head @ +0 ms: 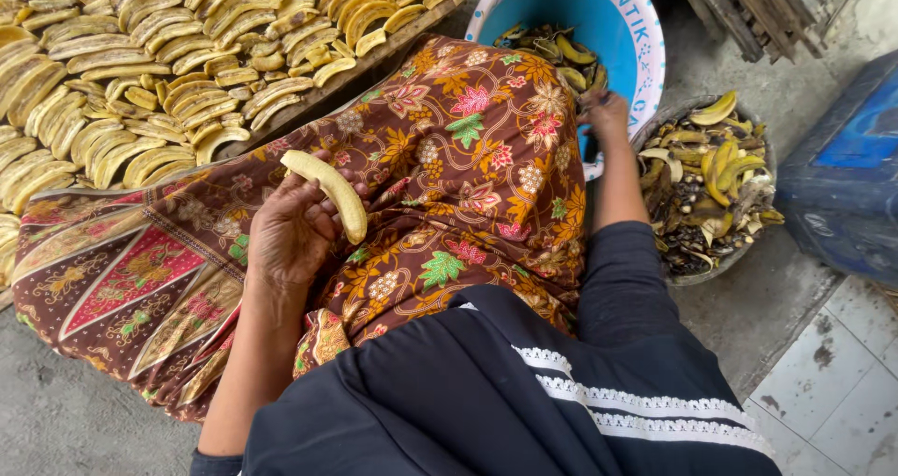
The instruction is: The person peels bananas and slices them into thin pieces, arranging the slices onto a wooden tray.
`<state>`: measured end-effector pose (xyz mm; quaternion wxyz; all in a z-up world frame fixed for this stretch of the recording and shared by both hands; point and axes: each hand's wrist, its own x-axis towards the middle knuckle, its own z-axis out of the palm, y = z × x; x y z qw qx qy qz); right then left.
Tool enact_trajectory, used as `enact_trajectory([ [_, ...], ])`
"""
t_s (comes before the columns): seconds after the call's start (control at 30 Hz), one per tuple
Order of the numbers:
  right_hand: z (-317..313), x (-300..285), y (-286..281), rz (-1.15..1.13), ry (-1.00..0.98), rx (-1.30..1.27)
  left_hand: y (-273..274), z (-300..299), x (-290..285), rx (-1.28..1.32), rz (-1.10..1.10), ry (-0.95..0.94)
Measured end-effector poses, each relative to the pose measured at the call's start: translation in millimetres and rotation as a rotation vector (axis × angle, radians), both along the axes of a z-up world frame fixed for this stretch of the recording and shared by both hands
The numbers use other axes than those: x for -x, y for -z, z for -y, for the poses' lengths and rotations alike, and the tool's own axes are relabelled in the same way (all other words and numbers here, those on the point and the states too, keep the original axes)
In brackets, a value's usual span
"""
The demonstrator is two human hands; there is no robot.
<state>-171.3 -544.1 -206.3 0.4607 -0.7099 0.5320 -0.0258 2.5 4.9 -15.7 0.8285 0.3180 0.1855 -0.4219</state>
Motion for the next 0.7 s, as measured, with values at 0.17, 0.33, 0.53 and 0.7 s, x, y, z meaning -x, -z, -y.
enact_trajectory([
  [0.17, -36.9, -24.4, 51.6, -0.169, -0.075, -0.125, -2.3, 17.5, 1.5, -0.034, 0.038, 0.031],
  [0.33, -11.0, -37.5, 27.1, -0.288, -0.046, -0.013, 3.6, 19.2, -2.3, -0.003, 0.019, -0.008],
  [0.53, 54.8, 4.9, -156.0, 0.88, -0.219, -0.389, 6.9, 17.7, -12.7, -0.031, 0.042, -0.04],
  [0.7, 64.1, 8.2, -52.2, -0.156, -0.444, 0.753, 3.5, 22.9, -14.5, 0.05, 0.056, -0.011],
])
